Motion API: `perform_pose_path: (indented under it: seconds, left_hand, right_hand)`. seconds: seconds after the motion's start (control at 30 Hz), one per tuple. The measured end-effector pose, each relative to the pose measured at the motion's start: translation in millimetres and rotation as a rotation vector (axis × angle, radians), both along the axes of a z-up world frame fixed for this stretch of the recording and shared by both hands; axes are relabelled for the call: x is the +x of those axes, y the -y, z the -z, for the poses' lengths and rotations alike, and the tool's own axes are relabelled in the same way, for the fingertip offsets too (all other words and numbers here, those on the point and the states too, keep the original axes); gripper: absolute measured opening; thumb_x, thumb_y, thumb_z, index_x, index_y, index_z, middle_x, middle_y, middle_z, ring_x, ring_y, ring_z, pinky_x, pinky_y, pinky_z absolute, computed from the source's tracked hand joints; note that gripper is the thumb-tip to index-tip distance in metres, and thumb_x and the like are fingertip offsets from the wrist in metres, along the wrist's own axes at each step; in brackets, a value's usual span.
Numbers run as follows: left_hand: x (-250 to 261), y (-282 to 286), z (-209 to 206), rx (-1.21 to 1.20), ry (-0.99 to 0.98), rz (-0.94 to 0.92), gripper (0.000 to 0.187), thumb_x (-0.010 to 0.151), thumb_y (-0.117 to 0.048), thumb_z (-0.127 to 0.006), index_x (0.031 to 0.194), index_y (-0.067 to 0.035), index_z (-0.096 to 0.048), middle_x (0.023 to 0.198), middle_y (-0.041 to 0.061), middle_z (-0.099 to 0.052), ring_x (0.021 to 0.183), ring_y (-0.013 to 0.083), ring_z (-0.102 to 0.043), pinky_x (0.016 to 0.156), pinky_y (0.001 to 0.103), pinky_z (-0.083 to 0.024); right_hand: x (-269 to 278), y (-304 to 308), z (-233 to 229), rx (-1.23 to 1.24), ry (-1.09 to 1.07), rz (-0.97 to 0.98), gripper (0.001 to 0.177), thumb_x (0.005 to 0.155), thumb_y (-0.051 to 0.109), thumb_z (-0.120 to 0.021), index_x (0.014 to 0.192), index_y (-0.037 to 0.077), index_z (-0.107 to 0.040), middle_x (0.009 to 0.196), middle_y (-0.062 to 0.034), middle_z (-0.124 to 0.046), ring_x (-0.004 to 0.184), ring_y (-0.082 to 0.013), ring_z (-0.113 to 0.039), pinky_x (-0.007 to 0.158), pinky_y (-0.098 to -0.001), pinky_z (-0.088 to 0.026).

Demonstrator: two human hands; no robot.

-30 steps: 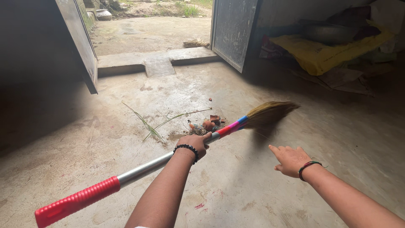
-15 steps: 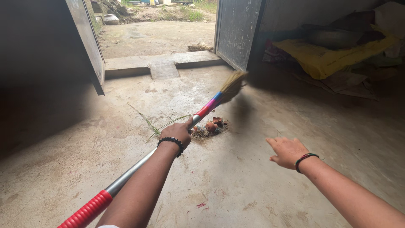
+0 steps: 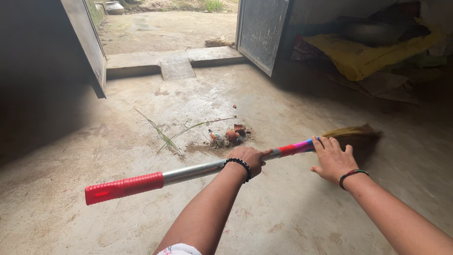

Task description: The person sweeps a concrete floor using a traditional straw broom with a colorful handle. They gather scattered debris, including small broken pieces and plant matter, into a pile near an open doorway. The person repeatedly sweeps the same area to consolidate the dirt.

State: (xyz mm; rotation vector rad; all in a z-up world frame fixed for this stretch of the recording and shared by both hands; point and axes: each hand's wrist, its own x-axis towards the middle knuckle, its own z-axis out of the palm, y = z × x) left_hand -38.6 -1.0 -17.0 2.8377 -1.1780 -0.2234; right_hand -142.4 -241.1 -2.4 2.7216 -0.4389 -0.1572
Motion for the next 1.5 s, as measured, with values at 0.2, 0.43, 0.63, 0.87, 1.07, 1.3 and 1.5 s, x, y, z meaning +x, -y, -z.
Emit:
perform_pose_path:
  seconds: [0.2,0.43,0.63,0.87,1.07,1.3,1.5]
  left_hand:
    - [18.7,-13.9,17.2,-0.036,-0.076,-0.144,0.055,0.1,-0.036,-0.054,0.151,-0.052,-0.04,0.117,0.009,-0.071,0.107,0.0273,-0.07,0.09,0.044,-0.056]
    - [43.8,-63.0,16.2,-0.053,-0.106,-0.423,0.054,0.1,-0.036,-0.054,0.15,-0.05,-0.041,0.127,0.007,-0.068,0.116,0.027,-0.067,0.099,0.044,-0.053]
    - [59.4,-88.8,6.8,-0.065,-0.059,-0.559,0.054,0.101,-0.026,-0.05,0.152,-0.043,-0.044,0.125,0.01,-0.07,0.115,0.0269,-0.069,0.098,0.044,-0.055]
    - [33.4,-108.6,-26.5,-0.055,-0.005,-0.425,0.056,0.104,-0.03,-0.045,0.155,-0.05,-0.033,0.113,0.01,-0.069,0.102,0.0244,-0.072,0.089,0.041,-0.058]
    - [7.9,-80.5,-36.6,-0.006,-0.042,-0.126,0.055,0.103,-0.038,-0.047,0.153,-0.055,-0.032,0.103,0.007,-0.071,0.088,0.022,-0.074,0.078,0.04,-0.061]
    - [-11.3,-38.7,-5.9,0.038,-0.032,0.043,0.055,0.101,-0.04,-0.054,0.15,-0.056,-0.038,0.112,0.01,-0.072,0.101,0.0282,-0.071,0.086,0.045,-0.057]
    - [21.7,-50.3,16.1,-0.085,-0.146,-0.232,0.057,0.098,-0.036,-0.056,0.15,-0.054,-0.04,0.121,0.007,-0.071,0.108,0.0265,-0.071,0.093,0.043,-0.056]
  right_hand:
    - [-1.9,14.6,21.8,-0.026,-0.057,-0.011,0.097,0.09,0.047,-0.071,0.162,0.021,-0.012,0.166,-0.0034,-0.024,0.151,-0.0196,-0.026,0.113,-0.0525,-0.035]
    - [0.9,7.9,17.8,-0.018,-0.114,0.017,0.091,0.095,0.048,-0.065,0.163,0.026,-0.008,0.165,-0.0022,-0.024,0.151,-0.0162,-0.026,0.117,-0.053,-0.03]
    - [0.1,1.1,5.2,-0.018,-0.09,0.014,0.09,0.094,0.047,-0.066,0.163,0.026,-0.011,0.164,-0.0013,-0.027,0.151,-0.0151,-0.027,0.118,-0.0522,-0.031]
    - [3.9,-2.3,-2.4,-0.067,-0.033,-0.026,0.09,0.093,0.049,-0.067,0.162,0.025,-0.015,0.164,-0.0013,-0.028,0.15,-0.0159,-0.029,0.115,-0.0537,-0.033]
    - [12.0,-15.1,-1.0,-0.064,-0.008,-0.076,0.093,0.09,0.049,-0.07,0.161,0.022,-0.017,0.163,-0.0024,-0.028,0.149,-0.017,-0.029,0.116,-0.0564,-0.032]
    - [9.3,-24.7,6.2,0.003,-0.06,-0.037,0.095,0.09,0.048,-0.072,0.163,0.024,-0.015,0.163,-0.0009,-0.028,0.149,-0.0158,-0.031,0.117,-0.0573,-0.032]
    - [9.5,-20.0,13.6,0.01,-0.123,-0.005,0.091,0.093,0.047,-0.069,0.162,0.027,-0.013,0.164,-0.0002,-0.026,0.149,-0.0153,-0.029,0.119,-0.0609,-0.025]
